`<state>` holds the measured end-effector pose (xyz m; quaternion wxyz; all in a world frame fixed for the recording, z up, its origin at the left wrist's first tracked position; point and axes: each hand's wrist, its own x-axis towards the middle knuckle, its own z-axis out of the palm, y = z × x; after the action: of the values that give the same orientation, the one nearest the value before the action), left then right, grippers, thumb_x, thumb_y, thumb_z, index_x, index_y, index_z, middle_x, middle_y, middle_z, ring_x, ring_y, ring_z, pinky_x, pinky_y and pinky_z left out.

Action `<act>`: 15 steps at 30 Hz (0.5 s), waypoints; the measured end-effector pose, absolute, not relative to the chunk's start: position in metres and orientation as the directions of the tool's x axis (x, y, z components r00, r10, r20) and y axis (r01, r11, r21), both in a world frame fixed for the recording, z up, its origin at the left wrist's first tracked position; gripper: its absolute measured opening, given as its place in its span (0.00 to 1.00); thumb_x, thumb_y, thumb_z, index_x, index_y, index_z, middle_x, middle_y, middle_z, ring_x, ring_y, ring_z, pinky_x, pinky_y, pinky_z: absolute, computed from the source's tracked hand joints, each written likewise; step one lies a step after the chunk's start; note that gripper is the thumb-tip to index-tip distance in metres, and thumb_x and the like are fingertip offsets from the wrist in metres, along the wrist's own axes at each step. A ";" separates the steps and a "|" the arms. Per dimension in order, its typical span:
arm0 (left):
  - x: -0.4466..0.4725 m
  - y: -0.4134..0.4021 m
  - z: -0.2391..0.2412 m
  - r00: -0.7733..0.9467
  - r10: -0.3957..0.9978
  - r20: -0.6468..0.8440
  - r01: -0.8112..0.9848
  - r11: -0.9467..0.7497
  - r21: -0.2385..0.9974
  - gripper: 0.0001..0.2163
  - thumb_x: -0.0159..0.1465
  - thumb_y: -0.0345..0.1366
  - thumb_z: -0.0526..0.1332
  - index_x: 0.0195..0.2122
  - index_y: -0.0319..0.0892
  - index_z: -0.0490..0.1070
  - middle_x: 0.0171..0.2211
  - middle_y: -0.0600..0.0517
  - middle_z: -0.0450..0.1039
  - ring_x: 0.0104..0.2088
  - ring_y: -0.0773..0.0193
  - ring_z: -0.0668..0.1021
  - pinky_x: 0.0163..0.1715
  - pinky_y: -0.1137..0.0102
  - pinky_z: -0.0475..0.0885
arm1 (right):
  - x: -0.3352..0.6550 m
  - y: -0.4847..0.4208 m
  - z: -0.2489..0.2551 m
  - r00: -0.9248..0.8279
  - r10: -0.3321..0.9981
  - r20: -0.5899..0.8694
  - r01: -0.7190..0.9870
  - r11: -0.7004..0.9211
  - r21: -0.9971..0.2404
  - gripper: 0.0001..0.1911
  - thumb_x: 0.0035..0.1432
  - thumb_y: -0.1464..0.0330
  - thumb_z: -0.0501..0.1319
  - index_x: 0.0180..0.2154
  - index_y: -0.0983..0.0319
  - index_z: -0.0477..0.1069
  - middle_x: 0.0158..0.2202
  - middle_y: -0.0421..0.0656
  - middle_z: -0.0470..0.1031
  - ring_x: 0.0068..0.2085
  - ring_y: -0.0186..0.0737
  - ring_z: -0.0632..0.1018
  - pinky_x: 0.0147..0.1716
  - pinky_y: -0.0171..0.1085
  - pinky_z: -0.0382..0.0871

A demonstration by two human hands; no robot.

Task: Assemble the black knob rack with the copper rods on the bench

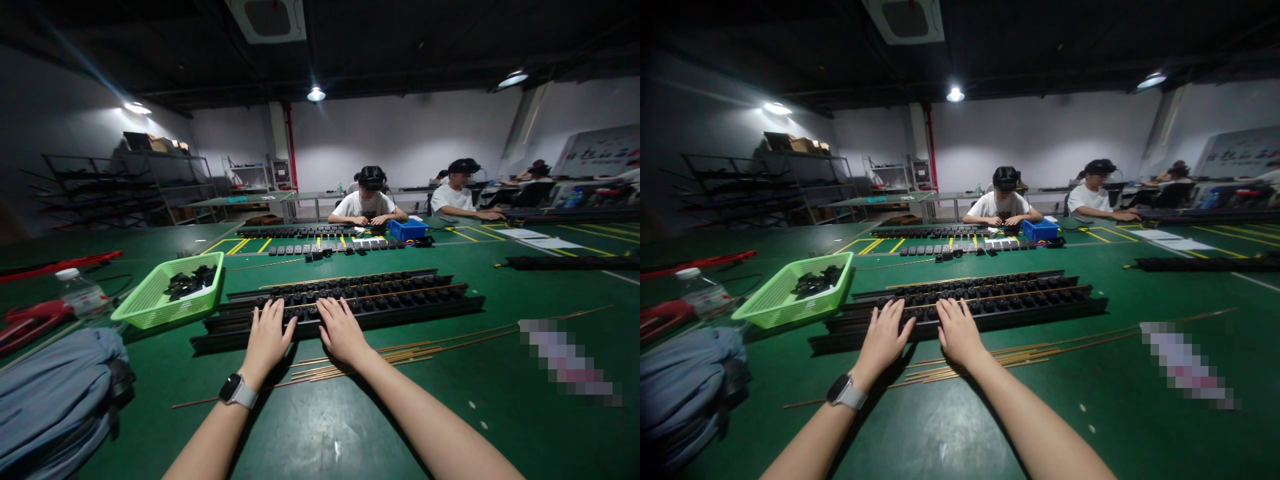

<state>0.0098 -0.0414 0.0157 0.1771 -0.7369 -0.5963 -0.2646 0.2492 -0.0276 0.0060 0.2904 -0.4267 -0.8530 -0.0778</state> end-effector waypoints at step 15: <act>0.015 -0.043 0.010 0.180 0.798 0.575 0.976 -0.218 -0.004 0.27 0.75 0.47 0.54 0.73 0.45 0.65 0.66 0.39 0.72 0.67 0.40 0.69 0.72 0.33 0.51 | 0.219 -0.022 0.029 -0.518 0.645 0.561 0.736 0.671 -0.091 0.33 0.77 0.57 0.54 0.76 0.61 0.56 0.77 0.51 0.58 0.77 0.52 0.58 0.76 0.59 0.50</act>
<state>0.0147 -0.0431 0.0099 0.1900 -0.7444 -0.5957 -0.2343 0.2188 -0.0224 0.0293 0.2870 -0.3980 -0.8677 -0.0794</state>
